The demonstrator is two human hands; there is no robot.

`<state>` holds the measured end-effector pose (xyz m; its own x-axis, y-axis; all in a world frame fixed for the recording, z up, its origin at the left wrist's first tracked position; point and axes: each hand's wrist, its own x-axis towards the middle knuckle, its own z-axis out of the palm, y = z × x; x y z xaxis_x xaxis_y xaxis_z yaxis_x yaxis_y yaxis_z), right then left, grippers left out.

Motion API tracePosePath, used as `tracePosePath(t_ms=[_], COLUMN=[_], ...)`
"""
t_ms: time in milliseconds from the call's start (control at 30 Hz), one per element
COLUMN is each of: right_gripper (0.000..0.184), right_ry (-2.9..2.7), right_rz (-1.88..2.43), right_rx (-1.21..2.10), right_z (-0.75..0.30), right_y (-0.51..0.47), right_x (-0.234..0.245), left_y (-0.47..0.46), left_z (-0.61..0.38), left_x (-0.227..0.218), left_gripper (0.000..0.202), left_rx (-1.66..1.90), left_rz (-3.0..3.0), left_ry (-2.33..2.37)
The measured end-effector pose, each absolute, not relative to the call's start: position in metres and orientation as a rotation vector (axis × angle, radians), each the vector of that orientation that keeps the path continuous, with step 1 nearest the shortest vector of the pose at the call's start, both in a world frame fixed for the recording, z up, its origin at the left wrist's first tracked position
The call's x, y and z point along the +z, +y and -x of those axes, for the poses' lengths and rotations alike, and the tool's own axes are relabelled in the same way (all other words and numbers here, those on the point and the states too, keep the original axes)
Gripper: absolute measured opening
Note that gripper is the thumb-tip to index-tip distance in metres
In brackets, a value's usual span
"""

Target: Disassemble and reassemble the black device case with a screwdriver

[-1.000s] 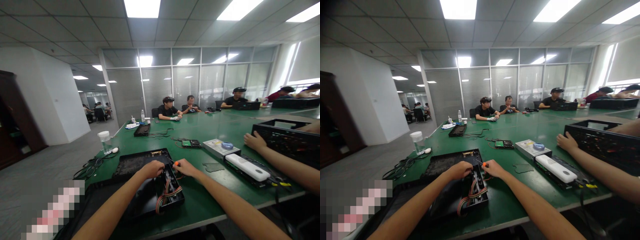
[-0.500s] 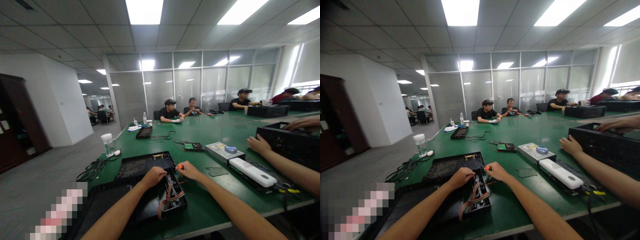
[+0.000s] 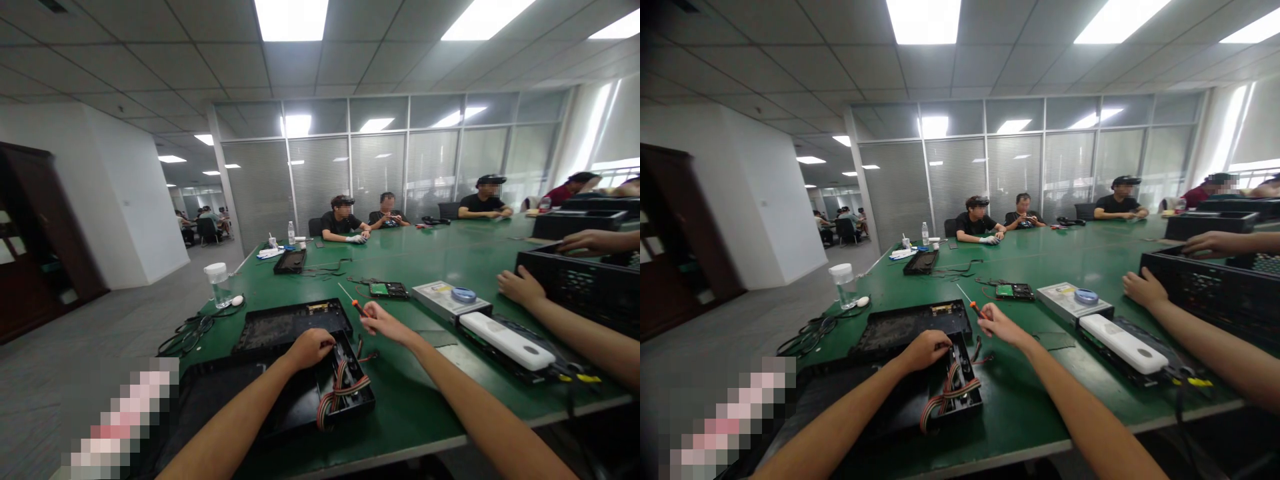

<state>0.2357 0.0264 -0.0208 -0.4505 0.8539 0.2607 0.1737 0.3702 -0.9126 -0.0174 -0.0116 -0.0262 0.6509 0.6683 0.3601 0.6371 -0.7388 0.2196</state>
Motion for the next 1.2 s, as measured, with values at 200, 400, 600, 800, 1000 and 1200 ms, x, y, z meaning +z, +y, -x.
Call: tracePosePath(t_ms=[200, 400, 600, 800, 1000, 1200], right_gripper=[0.037, 0.031, 0.032, 0.034, 0.033, 0.029], right_ry=[-1.814, -1.85, -1.848, -1.803, -1.821, -1.919], right_rz=[0.945, 0.978, 0.992, 0.99, 0.984, 0.976], right_rx=[0.881, 0.626, 0.652, 0.712, 0.709, 0.519], right_z=[-0.247, -0.24, -0.237, -0.239, -0.237, -0.237], right_y=[0.025, 0.026, 0.024, 0.025, 0.024, 0.019], right_x=[-0.006, -0.013, -0.013, -0.013, -0.012, -0.009], left_y=[-0.013, -0.015, -0.013, -0.013, -0.014, -0.014], left_z=[0.016, 0.014, 0.014, 0.015, 0.015, 0.015], left_x=[-0.022, -0.016, -0.017, -0.018, -0.017, -0.016], left_gripper=[0.019, 0.019, 0.019, 0.02, 0.02, 0.02], left_rx=[0.592, 0.57, 0.558, 0.562, 0.554, 0.539], left_rz=[-2.755, -2.695, -2.673, -2.677, -2.683, -2.679], left_ry=[1.173, 1.158, 1.144, 1.15, 1.159, 1.162])
